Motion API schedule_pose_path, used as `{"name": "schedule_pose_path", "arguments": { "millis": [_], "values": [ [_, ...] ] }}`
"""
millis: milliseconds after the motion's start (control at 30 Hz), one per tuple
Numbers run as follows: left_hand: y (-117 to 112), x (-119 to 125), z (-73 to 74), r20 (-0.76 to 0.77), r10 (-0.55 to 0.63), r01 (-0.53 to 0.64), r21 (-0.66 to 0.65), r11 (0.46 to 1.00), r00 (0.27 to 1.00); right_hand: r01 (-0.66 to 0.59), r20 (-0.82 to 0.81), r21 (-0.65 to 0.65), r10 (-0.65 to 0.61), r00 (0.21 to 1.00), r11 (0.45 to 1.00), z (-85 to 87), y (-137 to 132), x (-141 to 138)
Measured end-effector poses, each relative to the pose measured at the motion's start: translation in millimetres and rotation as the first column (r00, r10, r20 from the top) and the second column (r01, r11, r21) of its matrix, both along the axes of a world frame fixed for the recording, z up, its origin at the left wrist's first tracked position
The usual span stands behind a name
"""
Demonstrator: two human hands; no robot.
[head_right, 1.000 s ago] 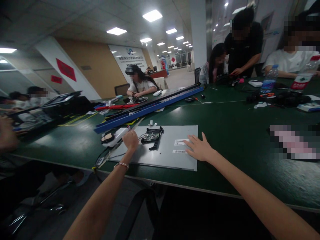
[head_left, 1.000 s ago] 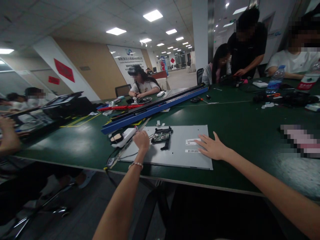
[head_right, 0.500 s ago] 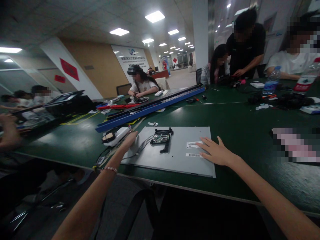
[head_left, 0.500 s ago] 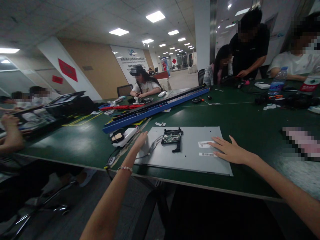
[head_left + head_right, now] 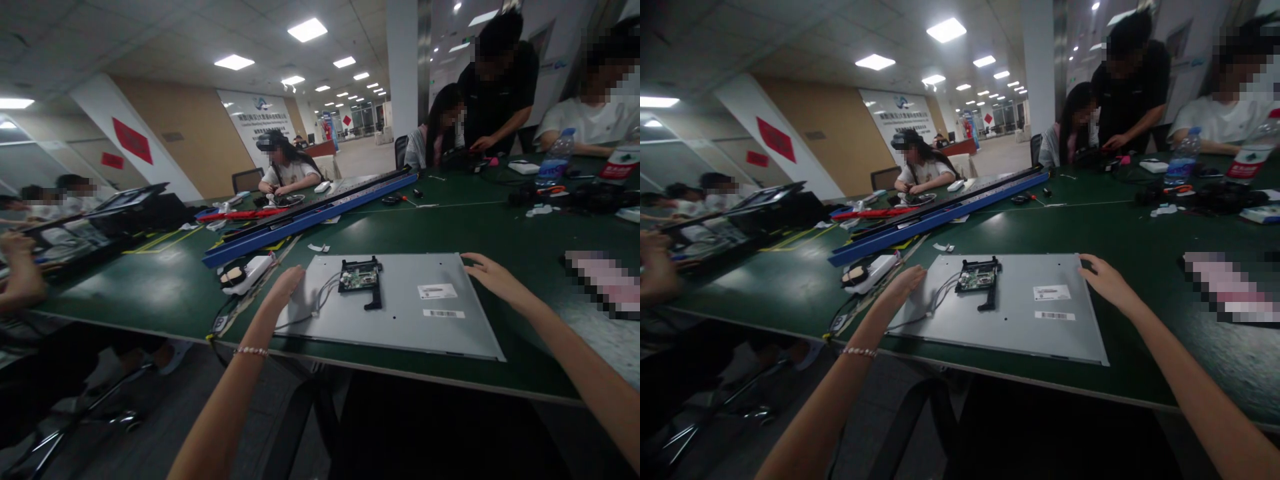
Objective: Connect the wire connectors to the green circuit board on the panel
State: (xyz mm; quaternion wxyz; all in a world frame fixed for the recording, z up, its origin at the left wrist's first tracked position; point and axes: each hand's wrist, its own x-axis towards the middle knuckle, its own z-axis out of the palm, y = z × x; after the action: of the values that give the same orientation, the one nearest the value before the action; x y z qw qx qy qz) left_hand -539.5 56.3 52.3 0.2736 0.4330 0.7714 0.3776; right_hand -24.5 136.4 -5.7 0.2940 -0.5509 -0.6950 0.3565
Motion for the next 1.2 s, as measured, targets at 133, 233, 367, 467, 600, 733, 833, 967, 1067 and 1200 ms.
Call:
{"name": "schedule_pose_path", "arguments": {
  "millis": [133, 233, 367, 467, 600, 733, 833, 967, 1067, 1200],
  "values": [
    [1.1, 14.5, -2.5, 0.179, 0.009, -0.003, -0.032, 0.999, 0.984, 0.073, -0.034, -0.049, -0.075, 0.997, 0.996, 10.4, -3.9, 4.4],
    [-1.3, 29.4, -3.1, 0.252, -0.017, 0.020, -0.007, 1.000, 0.968, 0.172, -0.007, 0.002, -0.172, 0.985, 0.985, 14.9, -3.8, 6.9],
    [-6.0, 57.3, -0.1, 0.240, -0.080, 0.079, 0.012, 0.997, 0.968, 0.218, 0.048, 0.095, -0.223, 0.974, 0.971, 11.6, 2.2, 12.3],
    [-8.1, 84.2, 3.9, 0.173, -0.128, 0.127, 0.019, 0.992, 0.977, 0.163, 0.138, 0.190, -0.191, 0.972, 0.968, 1.4, 10.0, 19.6],
    [-10.1, 117.6, 6.7, 0.024, -0.144, 0.144, -0.018, 0.989, 0.989, 0.053, 0.251, 0.305, -0.134, 0.959, 0.951, -13.9, 19.5, 29.9],
    [-9.9, 138.5, 2.8, -0.110, -0.240, 0.236, -0.046, 0.971, 0.965, 0.020, 0.366, 0.262, -0.119, 0.923, 0.965, -21.6, 21.4, 33.9],
    [-5.7, 148.6, -3.7, -0.222, -0.303, 0.294, -0.073, 0.953, 0.927, -0.018, 0.456, 0.228, -0.090, 0.885, 0.973, -23.5, 19.1, 34.8],
    [0.8, 159.4, -11.9, -0.337, -0.319, 0.280, -0.159, 0.947, 0.886, -0.030, 0.515, 0.203, -0.080, 0.854, 0.979, -22.7, 15.0, 35.7],
    [2.3, 165.9, -15.9, -0.366, -0.321, 0.257, -0.214, 0.942, 0.873, 0.013, 0.483, 0.240, -0.131, 0.866, 0.971, -16.2, 10.1, 31.0],
    [2.7, 172.1, -20.8, -0.405, -0.311, 0.232, -0.233, 0.944, 0.860, -0.064, 0.326, 0.383, -0.070, 0.943, 0.922, 3.3, -1.1, 16.5]
  ]
}}
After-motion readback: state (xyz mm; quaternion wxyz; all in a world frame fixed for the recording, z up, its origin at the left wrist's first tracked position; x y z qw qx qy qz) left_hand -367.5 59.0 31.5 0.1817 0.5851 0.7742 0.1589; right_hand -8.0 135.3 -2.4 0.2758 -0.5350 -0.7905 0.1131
